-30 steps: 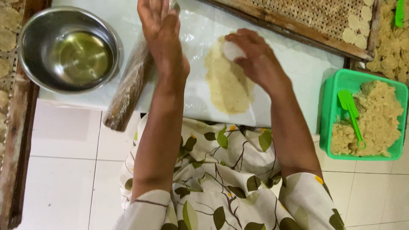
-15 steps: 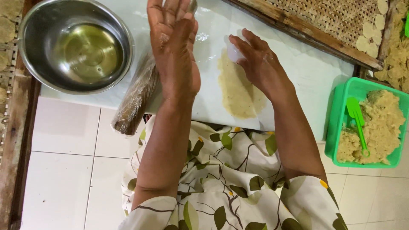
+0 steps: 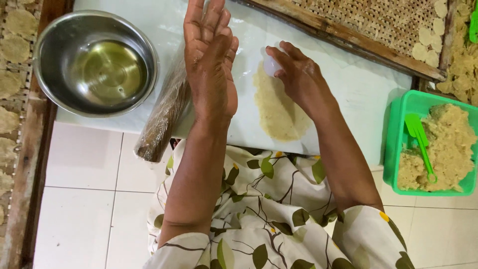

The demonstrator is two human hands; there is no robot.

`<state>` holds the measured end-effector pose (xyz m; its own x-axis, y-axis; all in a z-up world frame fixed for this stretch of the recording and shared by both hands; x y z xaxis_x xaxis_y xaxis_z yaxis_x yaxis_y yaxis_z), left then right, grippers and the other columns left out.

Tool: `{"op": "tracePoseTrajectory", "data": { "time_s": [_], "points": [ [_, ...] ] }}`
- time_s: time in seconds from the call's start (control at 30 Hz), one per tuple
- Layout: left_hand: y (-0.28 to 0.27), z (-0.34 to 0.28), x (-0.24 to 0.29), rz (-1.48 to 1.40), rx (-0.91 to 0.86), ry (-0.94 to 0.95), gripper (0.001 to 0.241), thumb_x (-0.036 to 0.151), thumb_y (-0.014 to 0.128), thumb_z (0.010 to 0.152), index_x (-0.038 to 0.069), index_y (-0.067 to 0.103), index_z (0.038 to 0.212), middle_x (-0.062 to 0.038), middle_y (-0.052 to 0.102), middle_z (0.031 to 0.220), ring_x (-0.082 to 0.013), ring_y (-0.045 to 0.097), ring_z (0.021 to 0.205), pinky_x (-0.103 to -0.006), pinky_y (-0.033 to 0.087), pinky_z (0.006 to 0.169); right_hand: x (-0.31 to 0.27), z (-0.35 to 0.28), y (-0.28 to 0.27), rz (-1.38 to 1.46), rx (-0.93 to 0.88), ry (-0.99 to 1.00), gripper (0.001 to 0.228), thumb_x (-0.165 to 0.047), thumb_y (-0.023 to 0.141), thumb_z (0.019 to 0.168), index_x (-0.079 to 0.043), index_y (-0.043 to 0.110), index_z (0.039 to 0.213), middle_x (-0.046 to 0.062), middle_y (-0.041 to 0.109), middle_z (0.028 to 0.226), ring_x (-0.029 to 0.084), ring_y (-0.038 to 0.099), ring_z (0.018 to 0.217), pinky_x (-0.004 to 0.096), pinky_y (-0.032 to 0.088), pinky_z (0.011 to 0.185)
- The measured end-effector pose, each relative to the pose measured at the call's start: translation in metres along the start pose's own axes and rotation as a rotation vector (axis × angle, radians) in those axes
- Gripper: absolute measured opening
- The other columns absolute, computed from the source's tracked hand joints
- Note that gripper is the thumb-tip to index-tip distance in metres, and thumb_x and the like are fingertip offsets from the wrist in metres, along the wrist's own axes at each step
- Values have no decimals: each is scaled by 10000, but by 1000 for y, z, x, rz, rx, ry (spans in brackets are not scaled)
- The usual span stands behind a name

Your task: Rolling out dough, cutting circles with a mold, and filling them to make small pastries.

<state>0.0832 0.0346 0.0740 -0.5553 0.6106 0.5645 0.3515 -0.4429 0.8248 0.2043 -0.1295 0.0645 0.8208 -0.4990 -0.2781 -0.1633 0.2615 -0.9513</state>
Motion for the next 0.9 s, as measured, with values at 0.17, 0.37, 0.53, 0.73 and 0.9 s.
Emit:
{"op": "tracePoseTrajectory", "data": {
  "time_s": [0.17, 0.37, 0.53, 0.73, 0.9],
  "points": [
    [-6, 6, -9, 23, -39, 18, 707, 87, 671, 996, 182, 371, 1629, -163, 427, 1668, -341, 354, 1587, -509, 312, 1236, 6, 0, 6, 11, -102, 122, 573, -110, 682, 965, -309, 483, 1463, 160, 572, 1500, 312, 716, 931, 478, 556, 752],
    [-3, 5, -10, 39, -16, -14, 732, 118, 664, 960, 149, 352, 1622, -201, 394, 1669, -347, 353, 1568, -472, 348, 1181, -1, -1, 1, -3, -72, 127, 511, -102, 698, 953, -218, 572, 1434, 164, 586, 1469, 311, 723, 901, 459, 559, 752],
    [-6, 4, -12, 33, -53, 8, 701, 109, 691, 991, 187, 391, 1620, -168, 435, 1662, -336, 377, 1570, -510, 327, 1227, 13, -1, 10, 55, -6, 15, 444, -378, 595, 1046, -215, 573, 1458, 243, 643, 1389, 380, 722, 990, 478, 535, 751],
    [-3, 1, -7, 9, -31, -32, 728, 96, 692, 967, 154, 381, 1622, -194, 411, 1672, -323, 385, 1552, -458, 354, 1186, 3, 4, 4, -11, -258, 243, 559, -152, 636, 979, -269, 490, 1506, 127, 503, 1551, 294, 714, 944, 504, 569, 861],
    [-7, 0, -10, -3, -66, -3, 659, 86, 648, 1031, 189, 394, 1630, -133, 459, 1673, -297, 399, 1581, -480, 332, 1234, 2, -1, 5, 3, -142, 193, 498, -282, 655, 974, -274, 544, 1460, 146, 565, 1491, 343, 696, 1064, 481, 540, 830]
  ]
}}
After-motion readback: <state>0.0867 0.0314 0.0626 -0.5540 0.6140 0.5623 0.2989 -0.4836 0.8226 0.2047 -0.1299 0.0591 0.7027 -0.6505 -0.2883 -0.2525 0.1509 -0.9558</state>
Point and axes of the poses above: each hand's wrist, its own z-axis towards the middle knuckle, its own y-axis out of the palm, x = y × z, the point moved 4 cm from there along z, towards the middle knuckle
